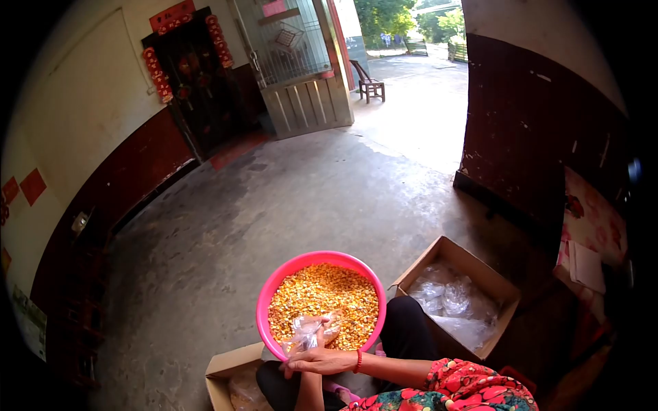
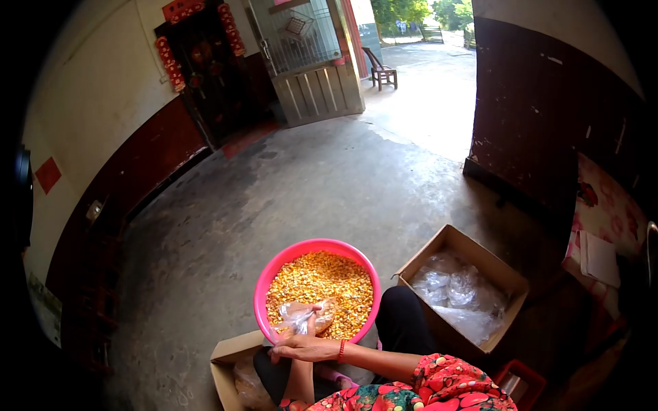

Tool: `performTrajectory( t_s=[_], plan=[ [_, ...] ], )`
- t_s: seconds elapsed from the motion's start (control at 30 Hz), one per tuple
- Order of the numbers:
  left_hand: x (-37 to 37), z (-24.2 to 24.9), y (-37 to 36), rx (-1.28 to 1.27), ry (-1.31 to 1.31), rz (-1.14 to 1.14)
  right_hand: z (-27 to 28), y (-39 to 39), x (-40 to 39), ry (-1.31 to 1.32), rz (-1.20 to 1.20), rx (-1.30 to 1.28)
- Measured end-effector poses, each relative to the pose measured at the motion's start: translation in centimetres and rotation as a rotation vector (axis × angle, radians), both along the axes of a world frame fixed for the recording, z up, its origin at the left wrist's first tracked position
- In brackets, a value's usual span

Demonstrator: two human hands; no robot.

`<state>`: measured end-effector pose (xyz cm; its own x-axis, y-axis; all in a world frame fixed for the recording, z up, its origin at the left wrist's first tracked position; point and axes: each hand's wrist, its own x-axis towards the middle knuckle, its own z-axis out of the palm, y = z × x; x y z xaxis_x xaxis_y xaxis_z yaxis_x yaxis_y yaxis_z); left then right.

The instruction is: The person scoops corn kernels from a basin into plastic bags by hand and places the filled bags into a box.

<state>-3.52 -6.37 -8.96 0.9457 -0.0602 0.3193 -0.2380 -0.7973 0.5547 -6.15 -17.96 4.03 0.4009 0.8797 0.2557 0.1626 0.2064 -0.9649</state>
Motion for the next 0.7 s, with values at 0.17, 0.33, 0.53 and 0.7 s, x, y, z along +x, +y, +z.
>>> performTrajectory(
  t_s=[0.17, 0.33, 0.53, 0.7],
  plan=[
    [0.5, 0.2, -0.2, 0.021, -0.023, -0.019, -5.4, 1.5, 3.9, -0.819, -0.361, -0.373],
    [0.6, 0.0, -0.7, 0.043, -0.033, -0.034, -0.4, -2.9, 6.0, -1.005, -0.330, -0.897],
    [0.6, 0.2, -1.5, -0.611, 0.083, 0.071, 0.8, -5.9, 5.2, -0.712, -0.374, -0.950],
    [0.6, -2.7, 0.0, -0.631, 0.058, -0.120, -0.7, -6.4, 5.4, 0.310, 0.012, -0.192]
  ],
)
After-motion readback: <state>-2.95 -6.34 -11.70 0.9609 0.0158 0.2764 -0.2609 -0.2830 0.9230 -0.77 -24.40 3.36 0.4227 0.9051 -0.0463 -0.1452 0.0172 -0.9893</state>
